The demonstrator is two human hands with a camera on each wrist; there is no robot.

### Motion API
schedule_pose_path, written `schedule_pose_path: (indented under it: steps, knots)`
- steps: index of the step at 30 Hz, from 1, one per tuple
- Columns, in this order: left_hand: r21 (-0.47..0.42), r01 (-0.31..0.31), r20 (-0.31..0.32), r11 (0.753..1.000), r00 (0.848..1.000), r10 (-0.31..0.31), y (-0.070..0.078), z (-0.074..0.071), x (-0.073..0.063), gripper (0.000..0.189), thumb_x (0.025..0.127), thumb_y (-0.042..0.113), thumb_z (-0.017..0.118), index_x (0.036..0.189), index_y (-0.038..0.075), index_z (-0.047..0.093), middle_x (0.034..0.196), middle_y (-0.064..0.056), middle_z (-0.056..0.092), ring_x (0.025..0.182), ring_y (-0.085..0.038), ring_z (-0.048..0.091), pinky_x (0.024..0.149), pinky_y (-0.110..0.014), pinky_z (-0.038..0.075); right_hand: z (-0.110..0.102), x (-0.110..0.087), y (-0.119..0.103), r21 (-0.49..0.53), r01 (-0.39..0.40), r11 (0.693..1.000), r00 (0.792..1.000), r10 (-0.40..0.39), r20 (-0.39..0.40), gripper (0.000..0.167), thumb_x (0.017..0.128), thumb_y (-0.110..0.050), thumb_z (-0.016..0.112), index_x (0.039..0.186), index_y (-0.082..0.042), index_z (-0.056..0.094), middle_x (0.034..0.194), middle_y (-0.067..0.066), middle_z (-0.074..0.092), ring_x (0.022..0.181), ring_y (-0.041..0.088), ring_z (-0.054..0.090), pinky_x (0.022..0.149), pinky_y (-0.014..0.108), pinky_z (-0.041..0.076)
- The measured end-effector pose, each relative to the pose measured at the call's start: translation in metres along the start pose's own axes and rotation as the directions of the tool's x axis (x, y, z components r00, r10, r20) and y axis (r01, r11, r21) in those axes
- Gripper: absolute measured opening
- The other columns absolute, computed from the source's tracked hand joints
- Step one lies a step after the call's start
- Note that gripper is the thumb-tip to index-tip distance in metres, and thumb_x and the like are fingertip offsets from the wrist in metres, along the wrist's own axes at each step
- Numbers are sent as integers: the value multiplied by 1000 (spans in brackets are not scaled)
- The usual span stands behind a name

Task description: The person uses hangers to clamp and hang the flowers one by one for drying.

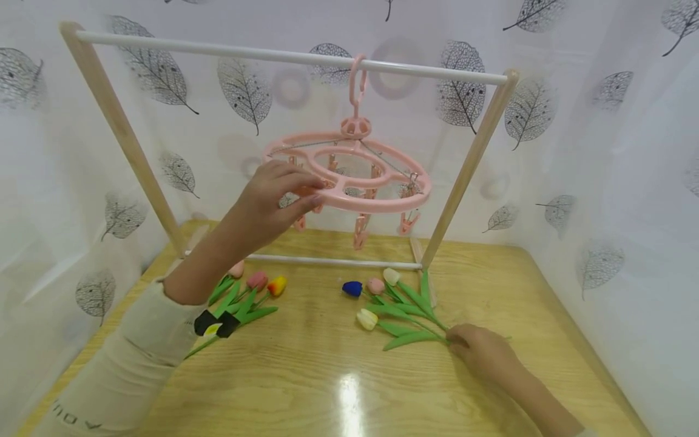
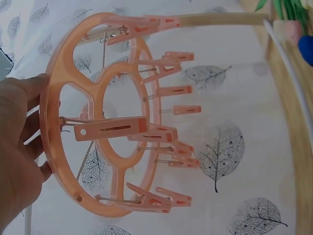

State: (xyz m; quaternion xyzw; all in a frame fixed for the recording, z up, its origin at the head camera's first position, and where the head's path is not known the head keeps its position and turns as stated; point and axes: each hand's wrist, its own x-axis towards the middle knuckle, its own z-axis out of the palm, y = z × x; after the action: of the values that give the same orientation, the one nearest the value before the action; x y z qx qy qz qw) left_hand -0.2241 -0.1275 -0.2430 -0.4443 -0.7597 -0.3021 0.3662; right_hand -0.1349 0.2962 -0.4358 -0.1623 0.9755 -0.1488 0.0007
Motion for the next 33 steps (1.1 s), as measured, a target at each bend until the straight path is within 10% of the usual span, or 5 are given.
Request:
schedule_pose_path:
  steps: [33]
  knots:
    - [55, -47, 5, 997, 999, 47, 2, -6, 3, 23, 88, 11, 79, 107, 1, 75, 102, -11, 73, 102, -29, 62, 97, -42, 43, -15, 9, 0, -9, -17, 1000, 992, 16, -124, 13, 87, -2, 73, 98, -10, 75, 97, 6, 76, 87, 28, 73, 73, 46, 60]
